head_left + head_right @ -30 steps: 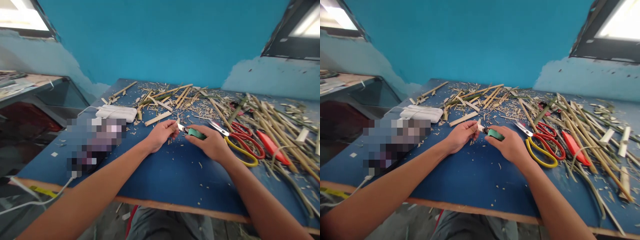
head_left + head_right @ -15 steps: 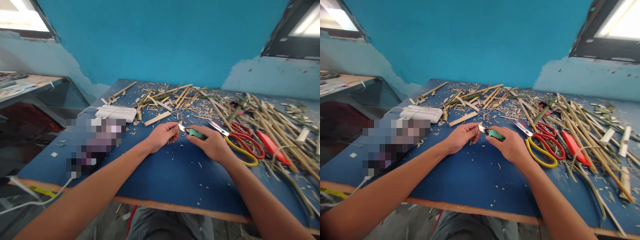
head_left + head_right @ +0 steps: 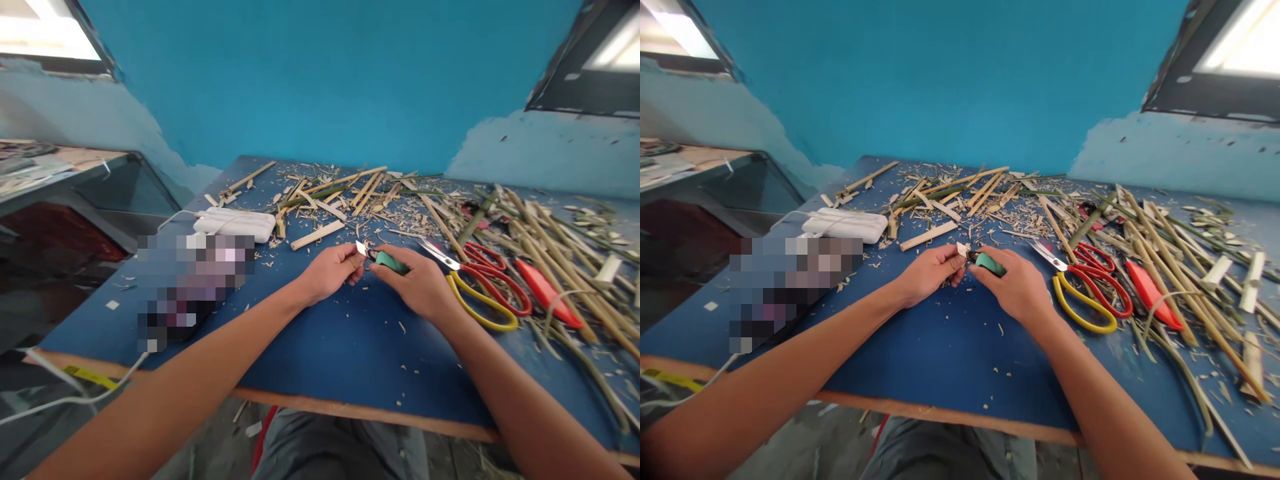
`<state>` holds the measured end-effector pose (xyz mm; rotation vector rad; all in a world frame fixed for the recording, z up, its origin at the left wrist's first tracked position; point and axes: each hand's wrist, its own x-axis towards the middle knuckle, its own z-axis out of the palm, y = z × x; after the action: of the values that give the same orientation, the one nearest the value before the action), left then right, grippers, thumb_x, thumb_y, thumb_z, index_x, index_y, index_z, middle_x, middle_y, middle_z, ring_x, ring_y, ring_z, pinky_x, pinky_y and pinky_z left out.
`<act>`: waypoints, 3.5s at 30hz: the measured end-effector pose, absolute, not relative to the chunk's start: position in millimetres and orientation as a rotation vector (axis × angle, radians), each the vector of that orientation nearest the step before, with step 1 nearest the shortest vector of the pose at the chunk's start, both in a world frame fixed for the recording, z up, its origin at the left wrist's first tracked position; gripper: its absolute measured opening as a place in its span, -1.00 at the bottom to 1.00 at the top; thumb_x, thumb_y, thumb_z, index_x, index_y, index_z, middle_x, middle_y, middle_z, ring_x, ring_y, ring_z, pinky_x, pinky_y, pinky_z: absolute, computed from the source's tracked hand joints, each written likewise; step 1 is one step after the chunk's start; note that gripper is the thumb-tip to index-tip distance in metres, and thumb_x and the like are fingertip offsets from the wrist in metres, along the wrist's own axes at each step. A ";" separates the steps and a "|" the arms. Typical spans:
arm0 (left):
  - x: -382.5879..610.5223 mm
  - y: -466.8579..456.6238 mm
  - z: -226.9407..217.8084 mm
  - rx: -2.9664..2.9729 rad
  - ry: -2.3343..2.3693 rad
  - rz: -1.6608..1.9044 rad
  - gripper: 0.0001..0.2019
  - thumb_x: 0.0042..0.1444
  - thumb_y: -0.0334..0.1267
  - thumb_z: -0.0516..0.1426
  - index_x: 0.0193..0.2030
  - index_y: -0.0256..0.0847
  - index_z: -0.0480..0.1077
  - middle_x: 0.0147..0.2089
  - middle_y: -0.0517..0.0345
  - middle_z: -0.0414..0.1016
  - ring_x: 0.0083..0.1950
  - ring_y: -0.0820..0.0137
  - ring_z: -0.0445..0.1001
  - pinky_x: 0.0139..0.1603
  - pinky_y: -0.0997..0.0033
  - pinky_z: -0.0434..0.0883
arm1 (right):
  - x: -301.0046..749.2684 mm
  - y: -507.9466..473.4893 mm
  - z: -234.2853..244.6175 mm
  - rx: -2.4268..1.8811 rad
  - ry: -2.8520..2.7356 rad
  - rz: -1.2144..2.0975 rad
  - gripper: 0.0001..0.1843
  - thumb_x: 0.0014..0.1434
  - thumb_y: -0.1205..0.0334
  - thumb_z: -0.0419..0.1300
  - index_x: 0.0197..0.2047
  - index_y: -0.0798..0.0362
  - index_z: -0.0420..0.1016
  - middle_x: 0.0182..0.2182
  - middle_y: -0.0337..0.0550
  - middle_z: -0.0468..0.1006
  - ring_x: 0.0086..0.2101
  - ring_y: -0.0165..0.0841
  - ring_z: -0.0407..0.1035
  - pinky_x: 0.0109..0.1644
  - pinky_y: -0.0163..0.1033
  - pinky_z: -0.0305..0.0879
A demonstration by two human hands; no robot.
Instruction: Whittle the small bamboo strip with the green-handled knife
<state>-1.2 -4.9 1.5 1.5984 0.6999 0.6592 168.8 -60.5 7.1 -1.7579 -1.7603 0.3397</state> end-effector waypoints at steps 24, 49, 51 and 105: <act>-1.5 -11.3 -0.9 1.811 0.837 0.677 -0.72 0.06 -0.03 0.05 -0.38 -0.22 0.14 -0.58 0.35 0.12 -0.57 0.57 0.10 -0.56 0.55 0.04 | 167.3 -71.0 11.6 -1.643 -1.882 0.341 -0.64 0.08 0.02 0.13 -0.05 -0.10 0.41 -0.20 -0.18 0.50 -0.22 -0.26 0.40 -0.09 -0.14 0.27; 3.1 -19.8 -0.4 1.773 1.016 0.842 -0.66 0.06 0.04 0.03 -0.46 -0.21 0.14 -0.61 0.30 0.12 -0.54 0.51 0.12 -0.51 0.49 0.03 | 156.6 -69.3 6.3 -1.675 -1.707 0.188 -0.62 0.07 -0.01 0.11 -0.06 -0.08 0.43 -0.17 -0.13 0.50 -0.22 -0.21 0.40 -0.10 -0.09 0.28; 3.2 -18.6 -1.8 1.684 0.961 0.841 -0.67 0.05 0.03 0.05 -0.44 -0.20 0.12 -0.60 0.31 0.11 -0.56 0.53 0.13 -0.52 0.50 0.05 | 156.9 -69.0 7.4 -1.677 -1.671 0.188 -0.61 0.06 -0.03 0.12 -0.07 -0.06 0.43 -0.17 -0.13 0.51 -0.22 -0.21 0.39 -0.10 -0.10 0.28; -1.8 -3.3 2.3 0.997 0.590 0.794 -0.77 0.00 -0.20 0.19 -0.30 -0.31 0.32 -0.41 0.19 0.39 -0.42 0.55 0.34 -0.33 0.48 0.28 | 173.2 -68.6 15.4 -1.651 -1.790 0.425 -0.61 0.06 -0.07 0.11 -0.11 -0.07 0.46 -0.23 -0.17 0.52 -0.24 -0.26 0.40 -0.15 -0.17 0.29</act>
<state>-1.8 -3.3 2.3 0.9973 0.5901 0.7945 173.2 -68.6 15.4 -1.6509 -1.7897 0.4247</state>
